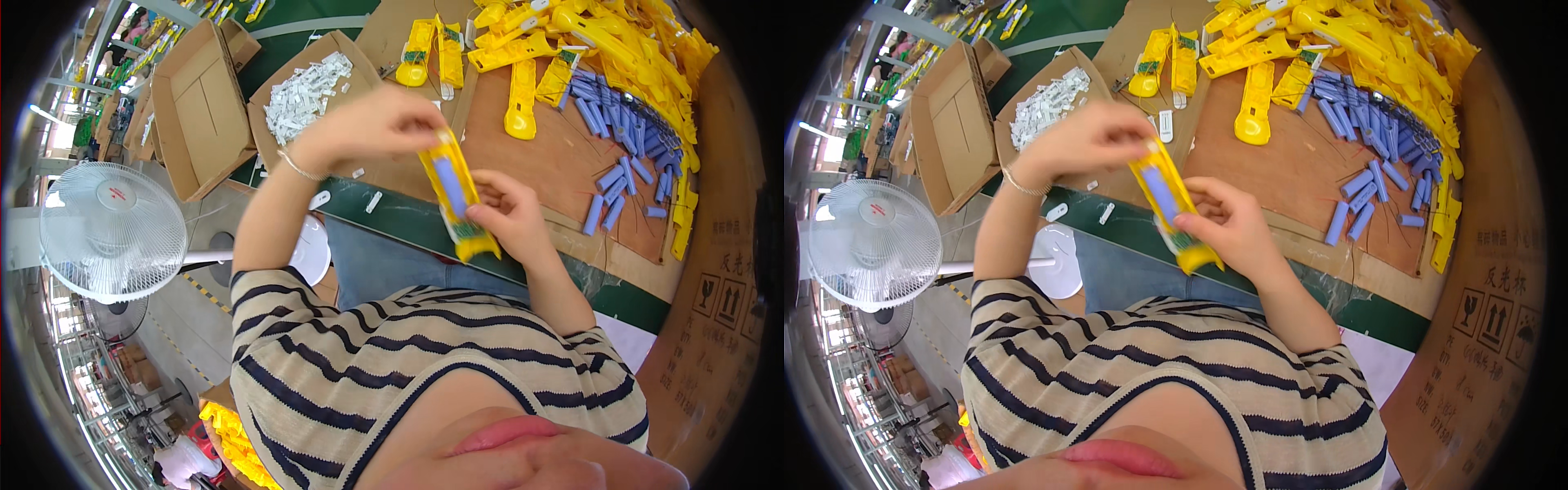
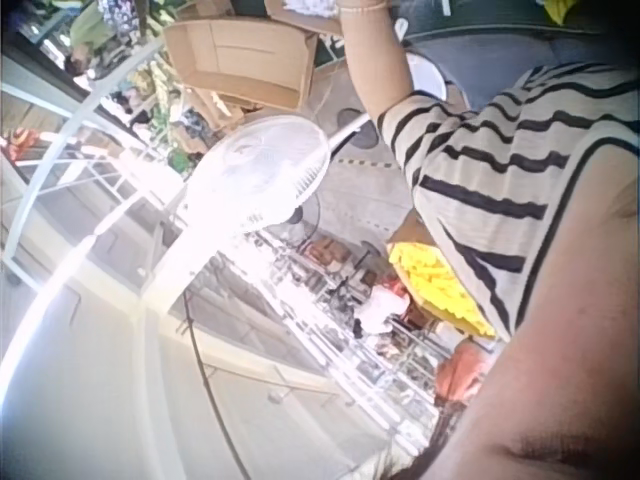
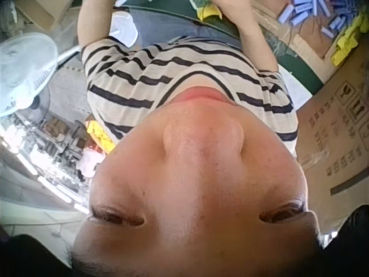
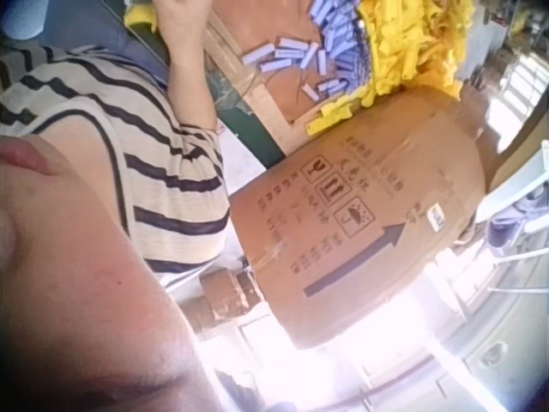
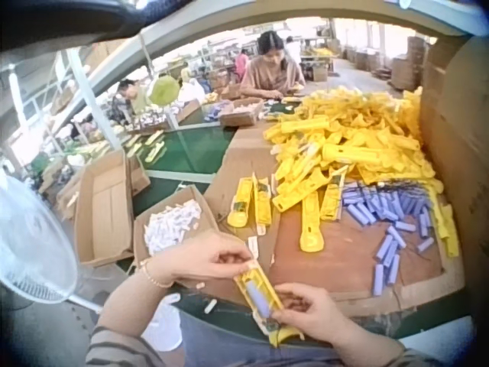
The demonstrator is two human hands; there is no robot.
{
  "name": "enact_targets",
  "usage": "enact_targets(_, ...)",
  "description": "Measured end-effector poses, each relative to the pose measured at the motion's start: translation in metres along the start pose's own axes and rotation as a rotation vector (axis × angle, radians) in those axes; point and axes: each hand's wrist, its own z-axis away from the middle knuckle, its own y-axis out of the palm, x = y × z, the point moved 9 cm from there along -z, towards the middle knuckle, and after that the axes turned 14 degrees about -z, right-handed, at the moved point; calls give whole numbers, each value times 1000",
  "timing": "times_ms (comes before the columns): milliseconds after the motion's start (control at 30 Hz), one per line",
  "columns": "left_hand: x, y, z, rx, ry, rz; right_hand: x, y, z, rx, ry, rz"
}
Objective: Assembling the internal components and outer plastic casings of small yellow flashlight devices at a factory workbench.
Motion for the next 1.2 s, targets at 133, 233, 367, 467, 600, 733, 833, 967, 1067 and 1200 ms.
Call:
enact_targets(133,130,-104,-10,-397,-316,338,13,-31,0,-239,-94,-147)
enact_targets(233,243,-153,-24,-744,-468,508,24,-45,5,-350,-189,-210)
enact_targets(367,408,-166,-17,-551,-1032,-179,18,-32,5,-263,-134,-239)
enact_targets(467,448,-253,88,-553,-1100,-256,36,-2,20,-82,-112,-389)
enact_targets(600,399,-119,-137,55,-569,-1000,20,-48,7,-309,-80,-280)
enact_targets(733,435,-144,-80,-782,-1090,504,20,-43,4,-265,-33,-334)
enact_targets(833,371,-151,-118,-406,-1085,-161,17,-51,3,-292,-25,-342)
enact_targets(967,183,-166,-157,-935,-260,-982,20,-43,1,-258,-5,-365)
enact_targets(1067,111,-106,-193,-506,-84,-664,14,-35,-2,-227,19,-330)
enact_targets(1200,42,-28,-210,-333,-52,-797,8,-35,0,-240,35,-276)
